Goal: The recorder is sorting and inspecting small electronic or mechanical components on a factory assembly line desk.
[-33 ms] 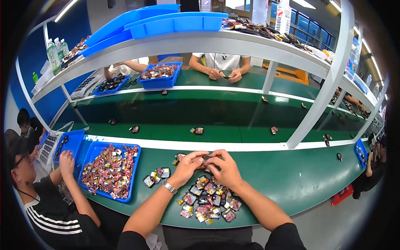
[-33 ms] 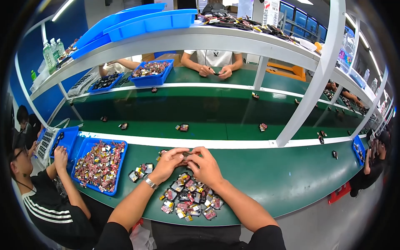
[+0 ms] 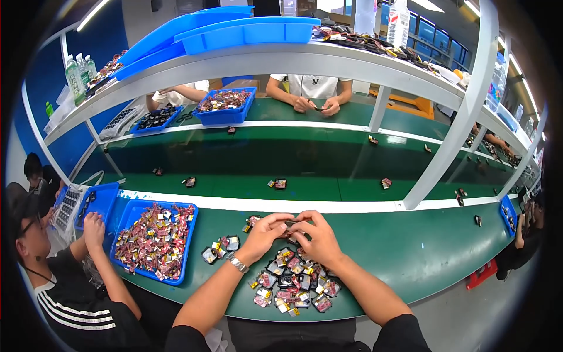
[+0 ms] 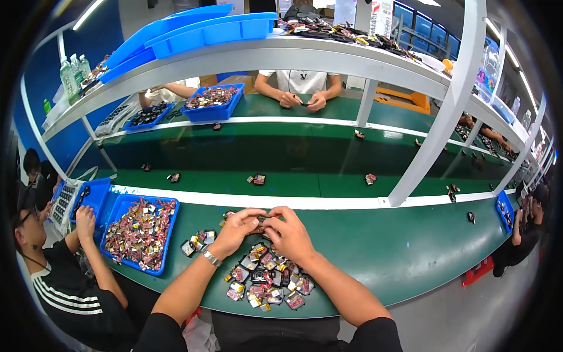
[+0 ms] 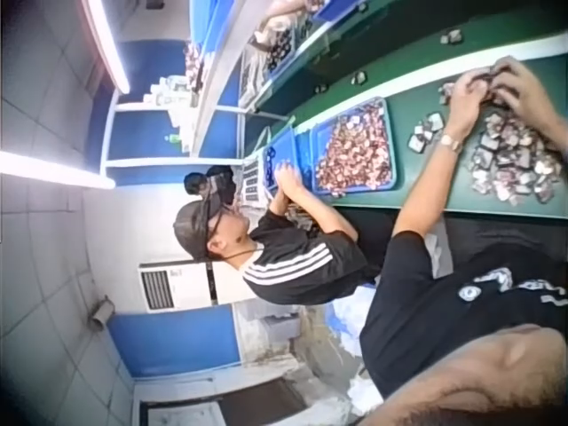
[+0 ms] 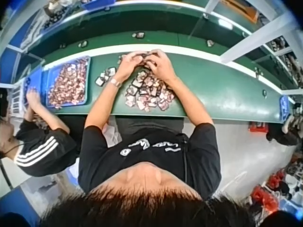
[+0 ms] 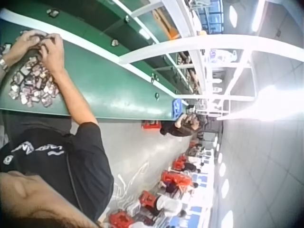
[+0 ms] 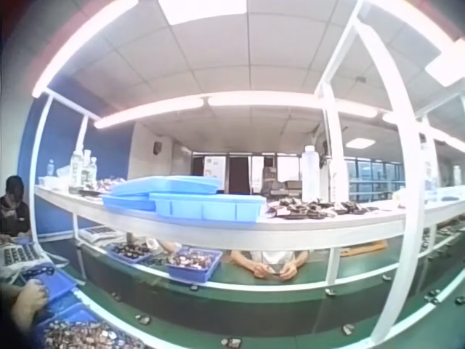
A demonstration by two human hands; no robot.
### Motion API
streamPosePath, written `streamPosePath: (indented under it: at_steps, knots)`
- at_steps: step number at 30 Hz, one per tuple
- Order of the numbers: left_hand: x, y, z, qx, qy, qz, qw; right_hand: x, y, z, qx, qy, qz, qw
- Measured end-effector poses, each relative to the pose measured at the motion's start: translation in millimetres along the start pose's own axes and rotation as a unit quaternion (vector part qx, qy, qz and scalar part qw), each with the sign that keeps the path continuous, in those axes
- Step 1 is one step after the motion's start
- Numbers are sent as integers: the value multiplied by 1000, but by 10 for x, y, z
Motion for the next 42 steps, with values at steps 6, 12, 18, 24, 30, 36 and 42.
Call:
streamPosePath:
  at_steps: [6,12,18,24,30,36,42]
  knots:
    - [-105,23,59,42,32,-9,999,31,0,-30,-21,-18,-31,999]
    - [-22,8,3,36,75,-81,993,23,14,23,-17,-3,-21,1000]
    - [-20,22,-15,52,77,-72,993,27,26,-4,-44,-24,-21,999]
    - [-25,16,-55,59,104,-64,991,47,44,33,-12,-49,-46,998]
    - [-51,16,-57,61,126,-50,989,-78,88,-26,-42,-14,44,998]
    - [-19,6,-122,54,153,-52,985,-79,87,-52,-35,-5,56,998]
    - [-29,11,-118,48,149,-52,986,-114,112,-14,-59,-37,62,996]
Point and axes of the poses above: each hand's wrist, its own y-axis away from the middle knuckle, its own x-axis out of the back of the hand, z = x × y, the point moved 2 cm from there along -y, towards the middle knuckle, and after that the axes turned 3 degrees about -z, right-handed, at the moved point
